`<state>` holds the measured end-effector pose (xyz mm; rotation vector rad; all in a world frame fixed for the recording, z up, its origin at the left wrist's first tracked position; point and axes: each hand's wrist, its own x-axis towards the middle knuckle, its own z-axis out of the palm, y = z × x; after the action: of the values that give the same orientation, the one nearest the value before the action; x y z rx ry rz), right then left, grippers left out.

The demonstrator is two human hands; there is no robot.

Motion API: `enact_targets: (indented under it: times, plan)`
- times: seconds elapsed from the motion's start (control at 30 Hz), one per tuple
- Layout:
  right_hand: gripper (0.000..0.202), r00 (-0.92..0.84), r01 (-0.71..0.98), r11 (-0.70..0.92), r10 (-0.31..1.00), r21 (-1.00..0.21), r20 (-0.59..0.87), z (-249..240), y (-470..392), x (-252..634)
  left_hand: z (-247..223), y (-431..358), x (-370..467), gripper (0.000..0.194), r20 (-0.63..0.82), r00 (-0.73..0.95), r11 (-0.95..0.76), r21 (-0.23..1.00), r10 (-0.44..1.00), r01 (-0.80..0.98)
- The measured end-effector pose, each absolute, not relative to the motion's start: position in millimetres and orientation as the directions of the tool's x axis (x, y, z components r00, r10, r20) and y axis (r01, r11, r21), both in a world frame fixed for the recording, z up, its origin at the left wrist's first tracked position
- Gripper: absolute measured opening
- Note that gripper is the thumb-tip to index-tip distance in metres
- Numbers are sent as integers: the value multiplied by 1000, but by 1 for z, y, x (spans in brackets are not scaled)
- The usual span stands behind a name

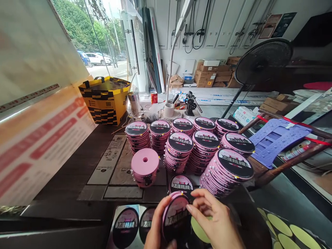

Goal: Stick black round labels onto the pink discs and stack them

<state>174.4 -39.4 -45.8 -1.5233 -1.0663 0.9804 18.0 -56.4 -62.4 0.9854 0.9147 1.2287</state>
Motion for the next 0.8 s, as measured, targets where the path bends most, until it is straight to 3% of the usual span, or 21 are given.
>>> enact_targets:
  times: [0.17,0.3,0.4,0.47,0.53,0.6,0.8]
  plan:
    - [44,112,-233,-268,948,-935,-299,-60,-47,164,-80,-54,30,56,-297,2,267,854,955,-447]
    - [47,251,-269,-199,930,-942,-268,-68,-32,174,-96,-55,37,76,-259,60,260,868,964,-422]
    - [53,371,-245,-154,897,-957,-239,-74,-14,184,-114,-56,24,54,-62,169,60,998,984,15]
    - [53,384,-239,-159,891,-958,-244,-79,-6,186,-127,-55,12,49,28,364,-183,899,931,398]
    - [51,386,-224,-167,889,-960,-244,-85,-3,185,-137,-52,5,56,-3,524,-360,722,852,590]
    - [48,388,-195,-172,891,-966,-237,-88,-4,182,-141,-49,7,58,-40,600,-442,636,799,632]
    - [51,417,-36,-176,892,-984,-175,-83,-27,185,-132,-34,36,63,-88,745,-580,571,661,581]
